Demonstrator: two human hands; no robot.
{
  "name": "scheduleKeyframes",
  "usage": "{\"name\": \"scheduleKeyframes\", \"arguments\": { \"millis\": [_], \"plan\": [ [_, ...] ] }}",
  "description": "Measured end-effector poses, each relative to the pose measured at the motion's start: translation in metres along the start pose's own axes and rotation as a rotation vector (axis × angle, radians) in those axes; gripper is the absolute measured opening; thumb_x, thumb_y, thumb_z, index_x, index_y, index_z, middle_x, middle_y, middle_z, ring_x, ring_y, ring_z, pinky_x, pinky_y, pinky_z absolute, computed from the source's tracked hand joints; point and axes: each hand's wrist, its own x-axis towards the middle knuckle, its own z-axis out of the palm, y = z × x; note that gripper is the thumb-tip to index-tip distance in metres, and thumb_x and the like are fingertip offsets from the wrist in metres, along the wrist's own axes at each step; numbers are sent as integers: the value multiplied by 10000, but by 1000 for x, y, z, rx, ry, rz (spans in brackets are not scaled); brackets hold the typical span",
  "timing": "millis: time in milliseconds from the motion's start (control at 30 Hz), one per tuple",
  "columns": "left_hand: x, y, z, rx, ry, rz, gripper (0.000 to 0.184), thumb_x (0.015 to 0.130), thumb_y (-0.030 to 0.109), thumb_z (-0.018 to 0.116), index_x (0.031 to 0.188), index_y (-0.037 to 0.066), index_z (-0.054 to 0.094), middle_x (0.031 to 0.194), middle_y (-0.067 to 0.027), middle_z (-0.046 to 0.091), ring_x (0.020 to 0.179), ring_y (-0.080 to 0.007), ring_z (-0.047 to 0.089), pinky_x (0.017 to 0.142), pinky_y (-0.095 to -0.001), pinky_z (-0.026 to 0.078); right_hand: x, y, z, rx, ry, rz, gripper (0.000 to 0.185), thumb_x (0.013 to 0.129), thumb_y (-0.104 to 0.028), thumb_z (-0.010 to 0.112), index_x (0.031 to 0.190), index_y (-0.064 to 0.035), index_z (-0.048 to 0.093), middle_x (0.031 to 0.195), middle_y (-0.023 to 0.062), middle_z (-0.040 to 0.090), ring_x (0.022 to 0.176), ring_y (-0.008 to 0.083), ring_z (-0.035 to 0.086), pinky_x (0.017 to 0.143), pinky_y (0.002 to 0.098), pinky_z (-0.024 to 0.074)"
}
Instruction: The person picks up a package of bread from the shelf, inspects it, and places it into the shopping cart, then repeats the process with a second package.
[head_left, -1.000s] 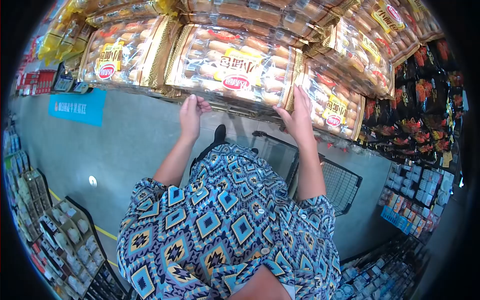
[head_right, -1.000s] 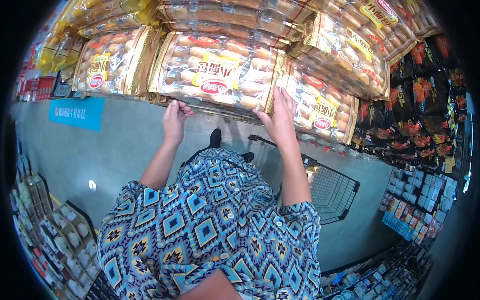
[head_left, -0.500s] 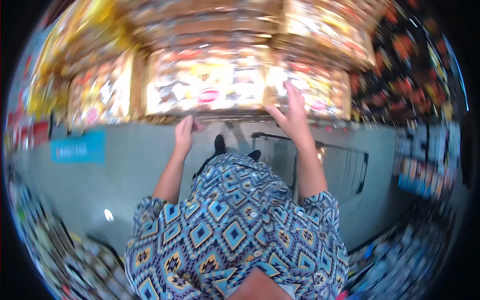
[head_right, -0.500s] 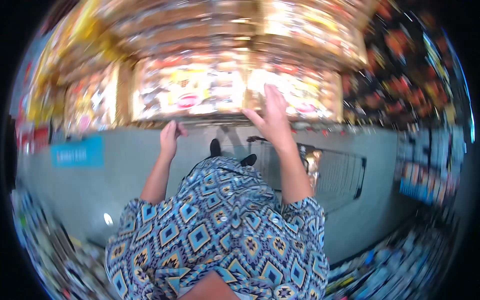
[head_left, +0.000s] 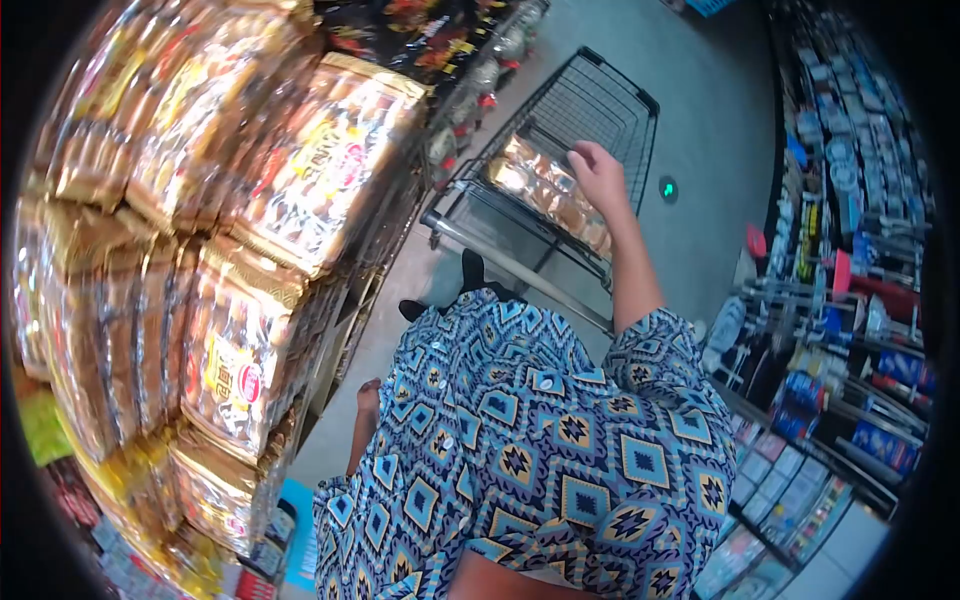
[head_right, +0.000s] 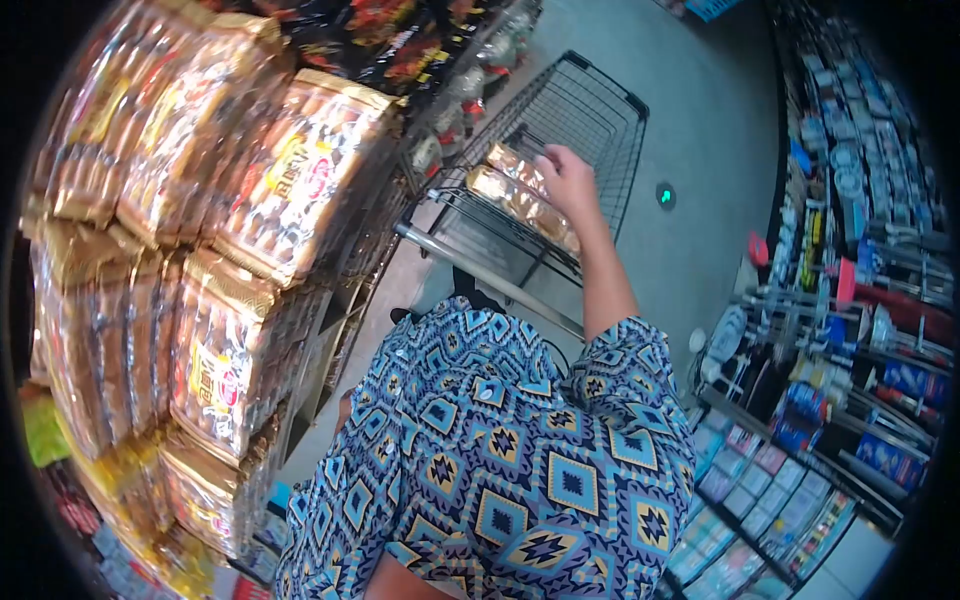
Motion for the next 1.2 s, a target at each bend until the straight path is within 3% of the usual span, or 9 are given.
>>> {"name": "scheduleKeyframes", "arguments": {
  "millis": [33,100,233,433,533,700,933,1100,1200],
  "plan": [
    [3,7,-3,-8,-14,-71,307,888,228,598,1077,-15,602,913,-97,652,851,-184,587,799,-306,454,-9,29,-14,-47,48,78,342,850,-268,643,1095,-30,636,962,175,682,885,263,671,797,341,518],
    [-8,40,6,71,1,111,322,886,252,604,1076,-7,606,911,-100,651,796,-183,597,721,-297,478,-25,70,-33,-92,98,177,344,843,-281,646,1089,-40,639,951,180,681,884,273,672,793,345,517],
    [-4,108,14,27,69,-57,288,934,318,558,994,38,587,883,-87,642,696,-153,601,549,-265,476,-54,113,-29,-262,-49,385,382,835,-290,645,1090,-7,631,966,177,682,895,280,667,794,359,517],
    [-9,200,46,-31,-170,171,280,962,339,537,990,62,567,823,-28,600,712,-118,591,605,-258,467,-50,130,-1,-185,-220,415,427,833,-333,611,1128,-25,620,1038,204,662,958,328,643,840,391,497],
    [-23,217,68,48,-126,148,278,960,343,539,995,69,569,867,-33,619,740,-125,605,646,-260,471,-27,120,16,-95,-402,308,488,819,-344,625,1192,-30,595,1117,214,635,1034,336,617,895,388,479],
    [-40,195,64,171,-62,67,331,945,385,552,1056,73,573,926,-51,641,781,-155,630,668,-283,486,-21,126,50,-217,-549,29,669,756,-432,708,1252,-11,551,1276,215,548,1197,365,504,1022,406,393],
    [-55,141,39,199,0,-60,336,942,381,540,1113,91,556,963,-71,657,795,-177,649,669,-307,501,-8,142,60,-375,-711,-64,755,713,-439,747,1288,-18,498,1290,214,532,1203,380,489,1016,407,395],
    [-54,136,46,169,9,-46,359,944,375,538,1134,71,547,984,-80,656,809,-180,651,682,-304,502,17,154,46,-306,-652,120,632,723,-368,754,1233,-57,549,1186,174,598,1117,361,549,952,429,428],
    [-50,144,51,157,5,-56,386,946,390,535,1155,65,544,1004,-85,655,824,-180,650,688,-304,502,6,156,60,-309,-453,-53,598,809,-341,667,1298,-54,477,1191,199,579,1140,354,530,981,448,397]
  ]
}}
